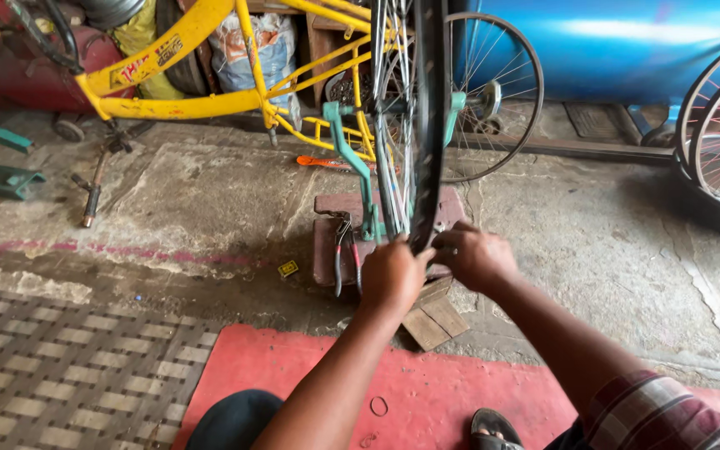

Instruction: The person repairs a bicycle wheel by using a spoke tool and pliers to tighten and adjust spokes while the wheel is mounted on a stand.

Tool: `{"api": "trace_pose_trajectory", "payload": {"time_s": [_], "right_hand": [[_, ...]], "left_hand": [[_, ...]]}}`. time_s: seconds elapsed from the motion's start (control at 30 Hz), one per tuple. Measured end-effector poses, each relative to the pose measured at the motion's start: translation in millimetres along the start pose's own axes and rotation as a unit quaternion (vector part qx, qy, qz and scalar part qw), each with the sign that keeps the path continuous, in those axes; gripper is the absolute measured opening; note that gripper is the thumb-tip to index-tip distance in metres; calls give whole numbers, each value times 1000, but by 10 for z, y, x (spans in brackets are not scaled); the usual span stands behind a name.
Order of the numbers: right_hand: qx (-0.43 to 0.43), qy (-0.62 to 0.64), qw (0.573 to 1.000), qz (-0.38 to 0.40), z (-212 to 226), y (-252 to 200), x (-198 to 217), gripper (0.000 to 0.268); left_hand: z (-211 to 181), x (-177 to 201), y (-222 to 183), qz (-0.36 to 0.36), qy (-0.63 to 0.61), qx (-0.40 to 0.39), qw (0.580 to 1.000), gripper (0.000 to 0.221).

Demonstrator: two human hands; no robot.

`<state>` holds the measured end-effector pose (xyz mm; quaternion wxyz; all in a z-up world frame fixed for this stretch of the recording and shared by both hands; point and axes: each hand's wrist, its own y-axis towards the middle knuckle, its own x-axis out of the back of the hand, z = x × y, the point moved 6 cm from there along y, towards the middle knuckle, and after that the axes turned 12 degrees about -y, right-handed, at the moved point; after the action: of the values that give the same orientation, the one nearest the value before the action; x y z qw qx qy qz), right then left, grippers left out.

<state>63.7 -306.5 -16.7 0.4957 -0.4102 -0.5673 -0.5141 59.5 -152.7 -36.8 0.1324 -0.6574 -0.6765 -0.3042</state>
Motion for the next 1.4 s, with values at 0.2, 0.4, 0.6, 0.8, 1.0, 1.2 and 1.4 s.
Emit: {"api": "trace_pose_trajectory", "payload": {"time_s": [0.2,0.4,0.6,0.8,1.0,1.2,1.4], "right_hand": [[28,34,999,22,308,-50,-320,32],[73,-20,997,-26,364,-25,-197,33],[50,-135,984,103,-69,-30,-201,25],[59,-144,987,33,-259,-29,-292,28],[54,-42,998,14,60,-55,-244,27],[108,-46,993,20,197,0,-160,22],[-45,102,987,118,-157,20,-42,27]], "left_hand": [[462,189,-53,-3,-15,-34,999,50],[419,216,-99,-13,-21,-50,998,46],[-12,-250,-147,33,-12,-27,999,36],[-27,-432,-37,93,2,-8,996,33],[229,-25,-32,42,7,-79,996,35],[343,186,9,79,-22,-96,992,42],[485,701,137,87,-77,-82,990,33]]}}
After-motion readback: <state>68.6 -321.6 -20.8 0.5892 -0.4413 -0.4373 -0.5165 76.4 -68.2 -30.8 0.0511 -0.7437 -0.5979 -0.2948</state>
